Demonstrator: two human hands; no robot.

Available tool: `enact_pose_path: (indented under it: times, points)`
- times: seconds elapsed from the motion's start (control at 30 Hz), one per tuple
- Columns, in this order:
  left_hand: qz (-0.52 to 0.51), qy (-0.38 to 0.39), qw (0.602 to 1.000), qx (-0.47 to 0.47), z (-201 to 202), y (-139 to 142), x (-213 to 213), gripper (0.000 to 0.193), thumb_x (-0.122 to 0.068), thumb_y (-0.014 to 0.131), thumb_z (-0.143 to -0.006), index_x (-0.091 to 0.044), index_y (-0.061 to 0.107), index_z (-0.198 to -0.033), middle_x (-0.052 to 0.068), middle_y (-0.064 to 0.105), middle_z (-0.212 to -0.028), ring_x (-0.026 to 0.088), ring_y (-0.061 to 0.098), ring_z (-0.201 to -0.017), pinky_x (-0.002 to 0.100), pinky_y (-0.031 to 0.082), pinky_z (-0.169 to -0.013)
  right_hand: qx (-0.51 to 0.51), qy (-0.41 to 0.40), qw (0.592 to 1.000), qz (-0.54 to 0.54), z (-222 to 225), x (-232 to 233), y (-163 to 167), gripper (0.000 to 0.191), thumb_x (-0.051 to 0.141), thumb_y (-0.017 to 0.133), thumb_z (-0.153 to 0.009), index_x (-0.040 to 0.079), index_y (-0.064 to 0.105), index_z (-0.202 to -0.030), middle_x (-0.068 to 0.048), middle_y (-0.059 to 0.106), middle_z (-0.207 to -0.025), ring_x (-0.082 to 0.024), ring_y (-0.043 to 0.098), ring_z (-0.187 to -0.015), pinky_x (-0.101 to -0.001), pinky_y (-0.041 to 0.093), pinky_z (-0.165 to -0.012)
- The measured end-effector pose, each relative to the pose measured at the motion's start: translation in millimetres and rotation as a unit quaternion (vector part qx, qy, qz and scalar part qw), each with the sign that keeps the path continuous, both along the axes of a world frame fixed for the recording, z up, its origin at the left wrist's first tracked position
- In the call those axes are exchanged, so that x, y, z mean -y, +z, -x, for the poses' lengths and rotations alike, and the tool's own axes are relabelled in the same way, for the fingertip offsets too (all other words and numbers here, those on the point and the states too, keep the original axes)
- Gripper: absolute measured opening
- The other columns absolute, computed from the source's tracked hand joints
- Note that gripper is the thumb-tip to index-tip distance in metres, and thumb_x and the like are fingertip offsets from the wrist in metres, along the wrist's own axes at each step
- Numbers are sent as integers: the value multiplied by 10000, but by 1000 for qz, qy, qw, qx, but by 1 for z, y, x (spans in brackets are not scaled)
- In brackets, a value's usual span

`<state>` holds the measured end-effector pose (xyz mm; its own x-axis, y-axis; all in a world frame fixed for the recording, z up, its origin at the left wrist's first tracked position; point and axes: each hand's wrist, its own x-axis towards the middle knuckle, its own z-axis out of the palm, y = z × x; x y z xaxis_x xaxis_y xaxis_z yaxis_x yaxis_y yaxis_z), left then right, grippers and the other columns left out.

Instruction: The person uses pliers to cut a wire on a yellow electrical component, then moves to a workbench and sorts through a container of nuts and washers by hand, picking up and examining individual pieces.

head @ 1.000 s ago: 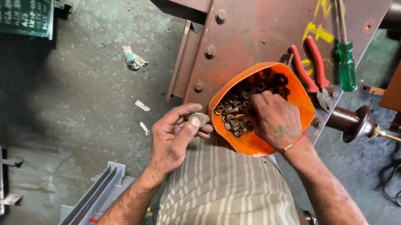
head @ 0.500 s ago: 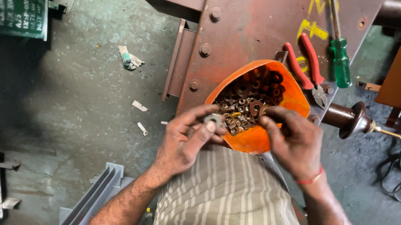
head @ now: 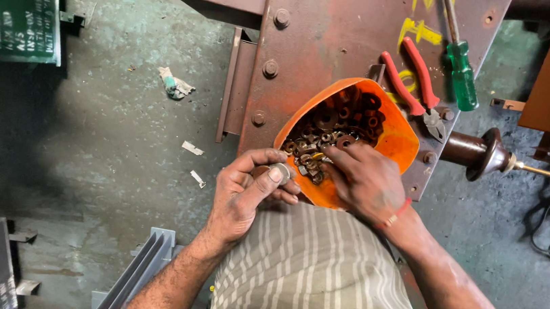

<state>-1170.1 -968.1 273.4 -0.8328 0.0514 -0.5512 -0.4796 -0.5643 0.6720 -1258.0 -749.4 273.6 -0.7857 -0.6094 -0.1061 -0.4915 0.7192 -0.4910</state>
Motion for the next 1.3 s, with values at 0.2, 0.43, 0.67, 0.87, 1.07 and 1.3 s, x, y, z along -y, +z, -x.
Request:
enact_pose_path:
  times: [0.2,0.43,0.67,0.87,1.07,1.3]
  points:
    - [41,2,999,-34,2,1,2,340,-144,626,-1005,66,586,-1270,183,715,-1028,232,754,-920,376,660,-795,55,100,991,-65,17,24,-22,300,246,671,-878,149,722,-1156,-72,660,-851,-295,668,-843,-453,543,-646]
    - [44,40,998,-35,-1,-2,11,350,-147,625,-1004,65,578,-1280,178,709,-1045,235,749,-935,383,665,-801,85,134,983,-98,11,14,-26,188,267,657,-895,99,700,-968,-95,659,-855,-322,667,-848,-469,538,-680]
    - [47,48,997,-27,5,-5,13,350,-137,628,-995,77,583,-1268,183,717,-1055,242,745,-936,381,665,-798,9,-16,1000,-15,23,-8,-8,357,419,705,-906,90,688,-1043,-139,686,-804,-355,683,-721,-471,525,-601]
    - [53,13,997,-49,12,-3,6,338,-138,631,-1006,73,586,-1267,171,708,-1059,229,741,-942,366,658,-804,33,-41,986,-161,52,18,-16,586,619,693,-963,63,606,-1127,-172,661,-723,-367,670,-676,-489,527,-601]
    - [64,31,997,-35,10,-5,11,339,-134,629,-998,70,593,-1267,165,723,-1050,226,747,-937,363,660,-802,84,30,974,-207,12,1,-15,676,516,663,-879,134,563,-1427,-156,692,-680,-356,686,-604,-499,517,-520]
    - [63,33,997,-39,5,-6,12,357,-147,639,-995,66,583,-1276,171,716,-1067,228,745,-939,366,659,-807,40,16,998,-47,21,-7,-8,463,438,686,-937,188,589,-1315,-140,727,-865,-358,696,-748,-483,536,-627]
